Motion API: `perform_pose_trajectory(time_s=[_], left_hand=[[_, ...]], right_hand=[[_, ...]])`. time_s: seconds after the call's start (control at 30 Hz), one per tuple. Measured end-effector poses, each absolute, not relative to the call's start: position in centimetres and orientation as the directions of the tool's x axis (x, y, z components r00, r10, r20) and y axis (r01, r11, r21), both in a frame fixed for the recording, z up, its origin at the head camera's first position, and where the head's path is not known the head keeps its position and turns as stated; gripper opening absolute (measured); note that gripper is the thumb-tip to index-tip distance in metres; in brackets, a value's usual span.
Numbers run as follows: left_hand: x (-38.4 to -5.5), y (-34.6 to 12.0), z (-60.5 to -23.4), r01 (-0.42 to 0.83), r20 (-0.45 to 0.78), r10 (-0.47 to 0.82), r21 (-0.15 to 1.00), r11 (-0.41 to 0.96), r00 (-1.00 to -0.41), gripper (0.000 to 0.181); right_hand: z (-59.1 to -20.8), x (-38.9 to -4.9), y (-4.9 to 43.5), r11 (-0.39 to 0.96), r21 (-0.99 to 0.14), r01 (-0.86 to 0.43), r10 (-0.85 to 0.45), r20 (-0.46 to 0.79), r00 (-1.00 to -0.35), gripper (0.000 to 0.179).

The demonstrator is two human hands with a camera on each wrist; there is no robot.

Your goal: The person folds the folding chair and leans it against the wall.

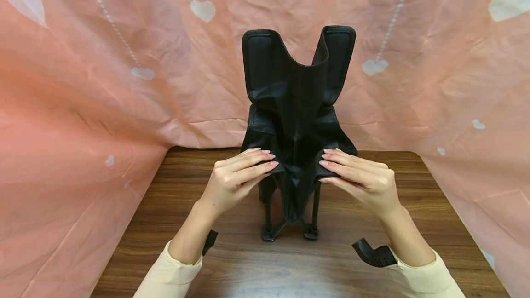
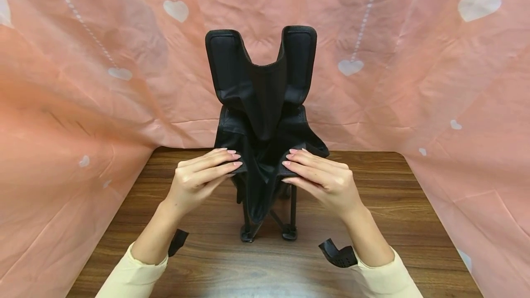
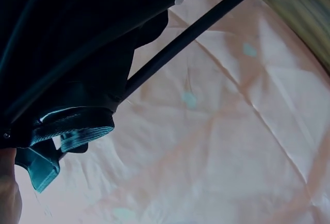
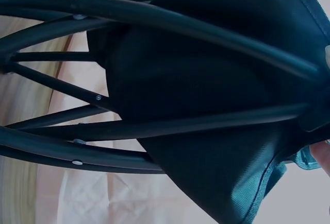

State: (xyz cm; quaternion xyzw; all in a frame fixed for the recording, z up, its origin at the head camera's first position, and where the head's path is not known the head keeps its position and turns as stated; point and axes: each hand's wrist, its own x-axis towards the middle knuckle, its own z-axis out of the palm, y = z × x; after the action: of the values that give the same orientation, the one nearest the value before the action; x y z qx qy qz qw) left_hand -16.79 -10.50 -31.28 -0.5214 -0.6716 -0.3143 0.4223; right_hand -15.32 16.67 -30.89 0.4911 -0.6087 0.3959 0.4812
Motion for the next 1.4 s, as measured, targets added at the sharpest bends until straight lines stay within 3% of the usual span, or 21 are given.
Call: perform_pose_trajectory(time_s=[1.03, 1.4], left_hand=[[-18.4, -7.8, -30.4, 0.974, 0.890, 0.445, 0.001, 0.225, -0.103, 0.014], [-18.2, -7.7, -31.1, 0.969, 0.899, 0.422, 0.008, 0.248, -0.116, 0.016]], right_hand=[[-31.0, -16.9, 14.9, 0.238, -0.032, -0.971, -0.259, 0.961, -0.095, 0.022], [-32.3, -16.2, 14.5, 0.197, -0.167, -0.966, -0.180, 0.962, -0.204, 0.027]])
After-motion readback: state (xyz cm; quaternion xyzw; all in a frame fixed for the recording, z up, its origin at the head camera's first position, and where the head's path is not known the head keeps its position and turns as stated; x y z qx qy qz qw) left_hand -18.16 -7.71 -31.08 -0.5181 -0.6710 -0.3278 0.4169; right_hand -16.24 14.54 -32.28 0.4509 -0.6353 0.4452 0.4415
